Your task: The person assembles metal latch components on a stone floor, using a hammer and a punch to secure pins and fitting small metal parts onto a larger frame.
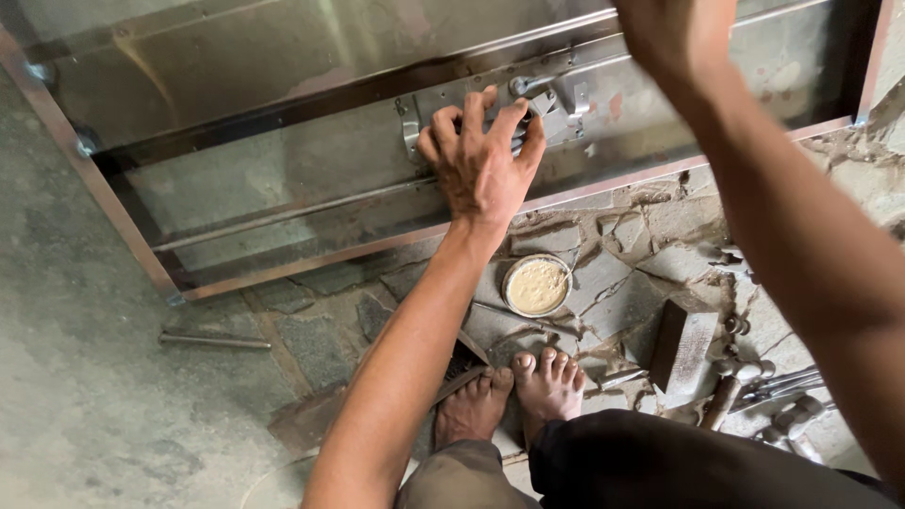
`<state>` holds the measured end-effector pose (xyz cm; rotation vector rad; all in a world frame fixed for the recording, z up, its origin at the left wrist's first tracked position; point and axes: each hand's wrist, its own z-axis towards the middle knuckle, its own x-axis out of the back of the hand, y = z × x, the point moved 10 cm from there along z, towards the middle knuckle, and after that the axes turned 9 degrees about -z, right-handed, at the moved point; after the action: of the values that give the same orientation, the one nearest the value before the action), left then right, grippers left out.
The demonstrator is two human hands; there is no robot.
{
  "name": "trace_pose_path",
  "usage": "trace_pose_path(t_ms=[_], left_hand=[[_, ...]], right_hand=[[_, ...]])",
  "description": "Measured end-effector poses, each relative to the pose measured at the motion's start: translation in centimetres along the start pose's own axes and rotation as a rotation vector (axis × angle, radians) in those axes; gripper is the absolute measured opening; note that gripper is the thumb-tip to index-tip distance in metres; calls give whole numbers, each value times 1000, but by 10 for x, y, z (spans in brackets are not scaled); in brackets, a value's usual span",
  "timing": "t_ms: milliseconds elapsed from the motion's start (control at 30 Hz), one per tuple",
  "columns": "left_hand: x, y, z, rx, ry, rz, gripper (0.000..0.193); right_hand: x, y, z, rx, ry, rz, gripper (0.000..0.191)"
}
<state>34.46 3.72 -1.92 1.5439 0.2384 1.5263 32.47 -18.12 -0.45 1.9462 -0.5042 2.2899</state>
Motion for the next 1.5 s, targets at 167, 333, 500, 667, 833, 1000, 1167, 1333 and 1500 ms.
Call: trace_pose_path(t_ms=[167, 333, 500, 667, 833, 1000, 1167, 1333, 1500], left_hand=[[-10, -1, -3, -30, -54, 27, 26], [-7, 3, -2, -59, -43, 74, 29], [2, 8, 0, -82, -37, 52, 29], [9, 8, -2, -123, -11, 32, 31], [9, 3, -7, -175, -8, 3, 23], [1, 4, -11, -261, -10, 111, 23], [-8, -1, -10, -310, -59, 86, 42], [-8, -11, -8, -237, -76, -65, 66], [-4, -4, -7, -220, -31, 23, 41]], right_hand=[[15, -49, -39, 217, 13, 397, 7], [-1, -66, -53, 216, -89, 332, 17], [-2, -81, -56, 307, -75, 167, 18], [-1, -95, -59, 424, -39, 24, 18], [-2, -97, -58, 441, -56, 9, 17], [1, -99, -57, 464, -37, -1, 20], [-2, -100, -56, 459, -71, 19, 31], [-9, -98, -56, 418, -136, 11, 37], [-16, -88, -56, 306, -222, 32, 34]])
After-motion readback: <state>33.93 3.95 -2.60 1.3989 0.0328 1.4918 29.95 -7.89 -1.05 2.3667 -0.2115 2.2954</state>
